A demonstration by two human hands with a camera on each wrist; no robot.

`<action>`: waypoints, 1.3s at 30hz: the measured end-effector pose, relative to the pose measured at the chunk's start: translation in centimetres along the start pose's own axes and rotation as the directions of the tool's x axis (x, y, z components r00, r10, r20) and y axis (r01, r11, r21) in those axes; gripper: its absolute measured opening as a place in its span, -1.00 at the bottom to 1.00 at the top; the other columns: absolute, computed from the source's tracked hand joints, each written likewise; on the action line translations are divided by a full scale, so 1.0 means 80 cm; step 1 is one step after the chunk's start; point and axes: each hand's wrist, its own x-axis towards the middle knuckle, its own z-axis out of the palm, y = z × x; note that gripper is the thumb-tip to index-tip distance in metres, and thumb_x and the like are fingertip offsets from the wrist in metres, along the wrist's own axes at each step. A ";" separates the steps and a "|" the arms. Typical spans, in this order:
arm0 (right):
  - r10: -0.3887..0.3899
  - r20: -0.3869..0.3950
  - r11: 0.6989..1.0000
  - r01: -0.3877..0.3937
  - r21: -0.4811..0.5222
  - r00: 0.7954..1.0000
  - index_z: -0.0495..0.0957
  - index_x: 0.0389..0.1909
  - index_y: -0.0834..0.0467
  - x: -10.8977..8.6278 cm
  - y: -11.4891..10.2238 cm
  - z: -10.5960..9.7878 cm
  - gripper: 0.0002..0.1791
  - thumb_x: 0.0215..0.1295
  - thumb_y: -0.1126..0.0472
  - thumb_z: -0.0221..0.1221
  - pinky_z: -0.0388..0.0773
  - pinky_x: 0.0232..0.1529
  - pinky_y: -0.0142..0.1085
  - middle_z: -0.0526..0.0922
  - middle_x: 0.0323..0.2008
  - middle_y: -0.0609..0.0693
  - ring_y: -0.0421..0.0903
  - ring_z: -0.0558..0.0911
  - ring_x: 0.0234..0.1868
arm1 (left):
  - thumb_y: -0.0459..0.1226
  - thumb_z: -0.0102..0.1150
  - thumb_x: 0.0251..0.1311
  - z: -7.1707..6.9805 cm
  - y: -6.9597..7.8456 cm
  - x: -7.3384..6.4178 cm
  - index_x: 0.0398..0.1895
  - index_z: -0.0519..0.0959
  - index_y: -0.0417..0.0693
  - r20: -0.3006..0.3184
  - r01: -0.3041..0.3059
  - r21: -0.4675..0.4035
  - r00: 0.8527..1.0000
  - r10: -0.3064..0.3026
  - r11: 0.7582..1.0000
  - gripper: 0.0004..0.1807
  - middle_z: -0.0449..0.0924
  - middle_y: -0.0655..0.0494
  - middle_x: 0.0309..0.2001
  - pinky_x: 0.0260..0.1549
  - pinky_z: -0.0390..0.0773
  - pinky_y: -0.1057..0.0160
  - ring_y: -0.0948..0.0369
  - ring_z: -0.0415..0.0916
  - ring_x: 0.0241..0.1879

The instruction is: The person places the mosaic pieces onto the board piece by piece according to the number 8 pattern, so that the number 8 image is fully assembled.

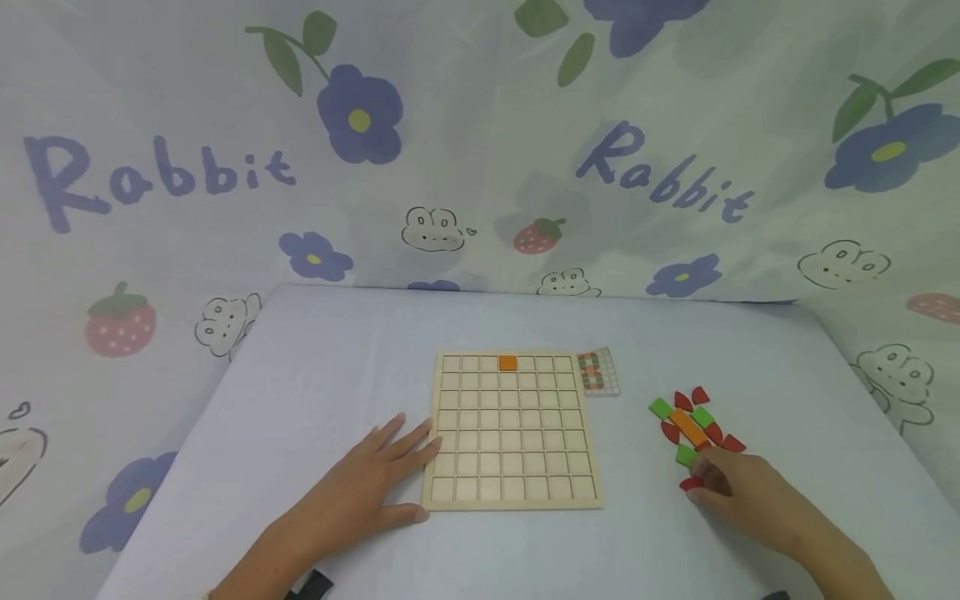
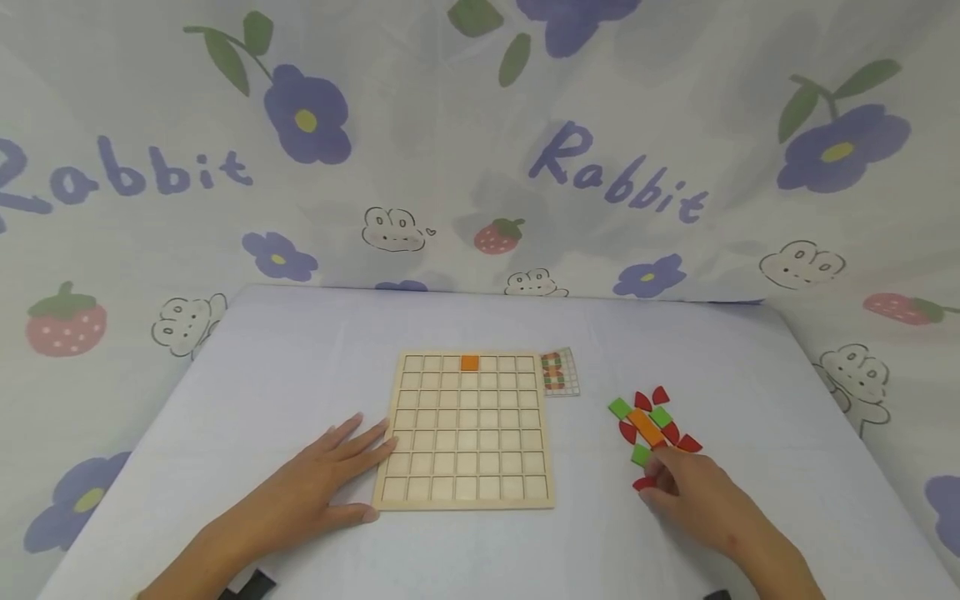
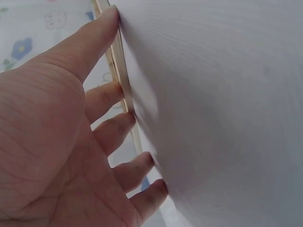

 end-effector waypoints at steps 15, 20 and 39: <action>-0.112 0.021 0.984 0.108 0.140 0.993 0.59 -0.24 0.08 -0.007 0.019 -0.011 -0.85 0.40 0.12 0.37 0.57 -0.42 -0.41 0.55 -0.45 -0.17 -0.27 0.49 -0.39 | 0.17 0.36 0.27 0.002 -0.003 -0.001 0.63 0.29 0.16 -0.004 -0.013 0.024 1.000 0.014 1.000 -0.09 0.08 0.17 0.65 0.51 0.15 -0.24 -0.16 -0.09 0.63; -0.101 0.034 0.983 0.094 0.159 0.994 0.59 -0.26 0.09 -0.005 0.012 -0.015 -0.83 0.40 0.11 0.36 0.51 -0.52 -0.39 0.51 -0.53 -0.14 -0.22 0.49 -0.51 | 0.17 0.36 0.27 0.000 -0.002 -0.001 0.62 0.29 0.13 -0.004 -0.016 0.018 1.000 0.016 1.000 -0.10 0.08 0.17 0.65 0.52 0.12 -0.23 -0.15 -0.10 0.63; -0.194 -0.030 0.954 0.196 0.229 0.980 0.63 -0.27 0.14 0.115 -0.115 -0.036 -0.88 0.49 0.19 0.23 0.52 -0.42 -0.23 0.68 -0.46 0.01 -0.07 0.62 -0.46 | 0.16 0.38 0.26 0.000 -0.001 0.000 0.62 0.30 0.12 -0.003 -0.022 0.029 1.000 0.023 0.999 -0.09 0.11 0.14 0.65 0.51 0.16 -0.24 -0.17 -0.08 0.63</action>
